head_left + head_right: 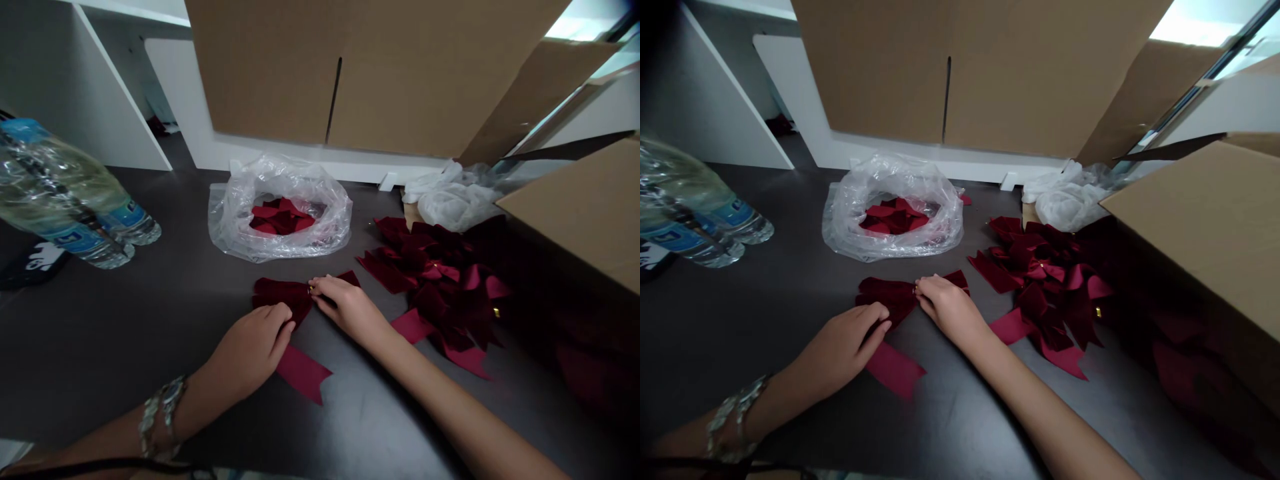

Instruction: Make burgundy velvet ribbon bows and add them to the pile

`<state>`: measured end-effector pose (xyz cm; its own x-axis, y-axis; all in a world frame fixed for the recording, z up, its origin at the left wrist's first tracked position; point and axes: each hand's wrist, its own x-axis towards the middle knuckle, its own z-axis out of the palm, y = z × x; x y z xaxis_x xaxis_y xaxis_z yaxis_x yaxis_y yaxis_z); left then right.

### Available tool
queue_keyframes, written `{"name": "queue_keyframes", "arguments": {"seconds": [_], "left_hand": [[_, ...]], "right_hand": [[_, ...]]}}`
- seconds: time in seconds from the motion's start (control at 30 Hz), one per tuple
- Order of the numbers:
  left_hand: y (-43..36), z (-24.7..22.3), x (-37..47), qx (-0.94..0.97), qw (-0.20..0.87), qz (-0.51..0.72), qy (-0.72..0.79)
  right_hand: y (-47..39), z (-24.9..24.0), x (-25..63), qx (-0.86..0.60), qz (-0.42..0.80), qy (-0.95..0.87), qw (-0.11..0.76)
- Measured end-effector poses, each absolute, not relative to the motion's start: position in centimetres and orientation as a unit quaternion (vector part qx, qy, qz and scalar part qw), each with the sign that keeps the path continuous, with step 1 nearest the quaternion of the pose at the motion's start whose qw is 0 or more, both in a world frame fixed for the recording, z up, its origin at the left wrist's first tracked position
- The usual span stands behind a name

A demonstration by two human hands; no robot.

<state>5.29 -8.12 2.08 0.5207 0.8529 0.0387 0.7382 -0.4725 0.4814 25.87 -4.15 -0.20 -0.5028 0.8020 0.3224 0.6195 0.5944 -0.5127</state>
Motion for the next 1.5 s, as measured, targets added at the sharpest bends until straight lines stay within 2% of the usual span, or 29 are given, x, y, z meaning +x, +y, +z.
{"name": "queue_keyframes", "arguments": {"seconds": [0.1, 0.17, 0.23, 0.33, 0.4, 0.47, 0.57, 0.67, 0.77, 1.2, 1.5], "left_hand": [[-7.1, 2.7, 4.6, 0.78, 0.363, 0.184, 0.476], [-6.4, 3.4, 3.6, 0.783, 0.357, 0.179, 0.478], [-6.0, 4.1, 2.6, 0.835, 0.282, 0.121, 0.457], [-6.4, 4.3, 2.1, 0.881, 0.1, 0.044, 0.46], [-6.9, 3.7, 3.0, 0.873, -0.02, 0.056, 0.485], [-6.9, 2.6, 4.5, 0.859, -0.062, 0.114, 0.495], [-5.8, 1.0, 6.6, 0.884, -0.024, 0.175, 0.433], [-4.4, 0.2, 7.4, 0.881, 0.05, 0.203, 0.425], [-3.8, 0.3, 7.4, 0.864, 0.101, 0.222, 0.439], [-3.8, 0.7, 7.7, 0.844, 0.096, 0.192, 0.492], [-2.9, 1.3, 5.4, 0.877, 0.188, 0.223, 0.382]], "right_hand": [[-4.1, -0.4, 25.9, -0.413, 0.165, -0.853, 0.273], [-4.1, -0.3, 26.0, -0.416, 0.167, -0.851, 0.273], [-4.2, -0.1, 26.0, -0.42, 0.162, -0.851, 0.27], [-4.6, 0.1, 25.7, -0.431, 0.131, -0.855, 0.257], [-4.9, 0.1, 25.3, -0.449, 0.112, -0.849, 0.256], [-5.2, -0.1, 24.9, -0.464, 0.113, -0.837, 0.267], [-5.3, -0.6, 24.6, -0.461, 0.153, -0.821, 0.301], [-5.3, -1.0, 24.6, -0.465, 0.2, -0.79, 0.345], [-5.1, -1.1, 24.7, -0.468, 0.223, -0.779, 0.352], [-4.8, -1.2, 24.3, -0.448, 0.228, -0.797, 0.336], [-5.2, -0.3, 25.6, -0.339, 0.228, -0.822, 0.398]]}}
